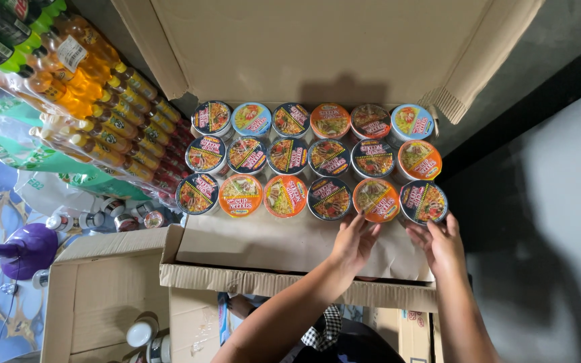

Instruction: Organizes and packs cup noodles into a cardboard box.

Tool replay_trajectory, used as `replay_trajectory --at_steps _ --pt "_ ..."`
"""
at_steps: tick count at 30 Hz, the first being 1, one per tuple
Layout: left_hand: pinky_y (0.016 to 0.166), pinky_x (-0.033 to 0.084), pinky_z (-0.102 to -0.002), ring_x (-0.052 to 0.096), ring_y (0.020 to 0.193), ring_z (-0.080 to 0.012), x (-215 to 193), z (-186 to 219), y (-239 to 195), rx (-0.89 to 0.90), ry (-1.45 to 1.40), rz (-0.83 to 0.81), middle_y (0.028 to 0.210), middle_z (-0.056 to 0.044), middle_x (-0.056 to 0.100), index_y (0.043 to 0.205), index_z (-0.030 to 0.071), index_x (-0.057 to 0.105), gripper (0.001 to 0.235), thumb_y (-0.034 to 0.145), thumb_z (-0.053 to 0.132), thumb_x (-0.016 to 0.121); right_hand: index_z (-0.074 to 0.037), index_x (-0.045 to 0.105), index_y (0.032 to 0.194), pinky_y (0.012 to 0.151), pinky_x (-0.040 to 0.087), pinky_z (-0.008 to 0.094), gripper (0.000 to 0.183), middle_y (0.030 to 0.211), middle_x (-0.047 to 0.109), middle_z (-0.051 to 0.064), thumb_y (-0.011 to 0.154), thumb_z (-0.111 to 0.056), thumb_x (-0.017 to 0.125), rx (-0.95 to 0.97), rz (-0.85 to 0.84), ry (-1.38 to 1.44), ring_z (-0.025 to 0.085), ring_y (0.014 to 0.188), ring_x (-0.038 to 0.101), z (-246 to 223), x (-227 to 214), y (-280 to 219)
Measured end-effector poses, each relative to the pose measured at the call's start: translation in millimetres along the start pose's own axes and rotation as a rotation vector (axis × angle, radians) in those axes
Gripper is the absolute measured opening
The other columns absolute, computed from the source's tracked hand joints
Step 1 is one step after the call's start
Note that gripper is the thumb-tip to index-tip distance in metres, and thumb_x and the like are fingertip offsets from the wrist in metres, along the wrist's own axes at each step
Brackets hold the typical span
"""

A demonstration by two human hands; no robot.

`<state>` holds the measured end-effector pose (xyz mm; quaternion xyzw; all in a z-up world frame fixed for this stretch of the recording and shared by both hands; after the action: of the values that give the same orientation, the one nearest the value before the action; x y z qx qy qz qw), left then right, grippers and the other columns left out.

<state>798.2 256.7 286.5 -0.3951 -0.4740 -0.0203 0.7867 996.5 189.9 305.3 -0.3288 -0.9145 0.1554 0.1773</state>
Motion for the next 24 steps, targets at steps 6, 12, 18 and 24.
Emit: replay_trajectory --at_steps 6,12,18,24 --pt "0.094 0.058 -0.04 0.066 0.115 -0.0261 -2 3 2 -0.001 -0.064 0.019 0.131 -0.009 0.062 0.135 0.011 0.043 0.038 0.102 0.014 0.062 -0.014 0.038 0.147 0.094 0.059 0.052 0.047 0.133 0.061 0.018 0.103 0.0 0.045 -0.018 -0.084 0.13 0.038 0.113 0.066 8 -1 4" --pt "0.095 0.058 -0.037 0.066 0.112 -0.0281 -5 6 -8 0.001 -0.145 -0.044 0.129 -0.006 0.064 0.13 0.012 0.051 0.03 0.101 0.012 0.056 -0.007 0.044 0.143 0.102 0.057 0.05 0.042 0.135 0.06 0.021 0.102 0.002 0.045 -0.009 -0.059 0.23 0.037 0.116 0.067 18 -10 -2" --pt "0.094 0.056 -0.045 0.064 0.107 -0.025 -3 26 -34 -0.055 -0.065 -0.033 0.129 -0.008 0.062 0.132 0.011 0.049 0.031 0.103 0.019 0.058 0.008 0.051 0.126 0.104 0.055 0.046 0.024 0.123 0.067 0.033 0.103 -0.002 0.053 0.157 -0.215 0.313 0.04 0.114 0.067 28 11 -28" --pt "0.088 0.053 -0.037 0.065 0.101 -0.0212 -12 62 -92 -0.149 0.549 -0.104 0.117 -0.003 0.069 0.133 0.018 0.056 0.036 0.098 0.023 0.06 -0.012 0.06 0.125 0.084 0.054 0.038 0.028 0.107 0.064 0.011 0.097 -0.007 0.058 0.284 -0.015 0.221 0.025 0.095 0.065 50 51 -59"
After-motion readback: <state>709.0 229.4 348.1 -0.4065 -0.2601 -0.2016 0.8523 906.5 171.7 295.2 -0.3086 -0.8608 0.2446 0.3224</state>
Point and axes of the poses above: each hand's wrist, its own y-axis towards the middle knuckle, its own x-axis out of the palm, z = x × y, the point moved 3 cm from there along y, towards the middle knuckle
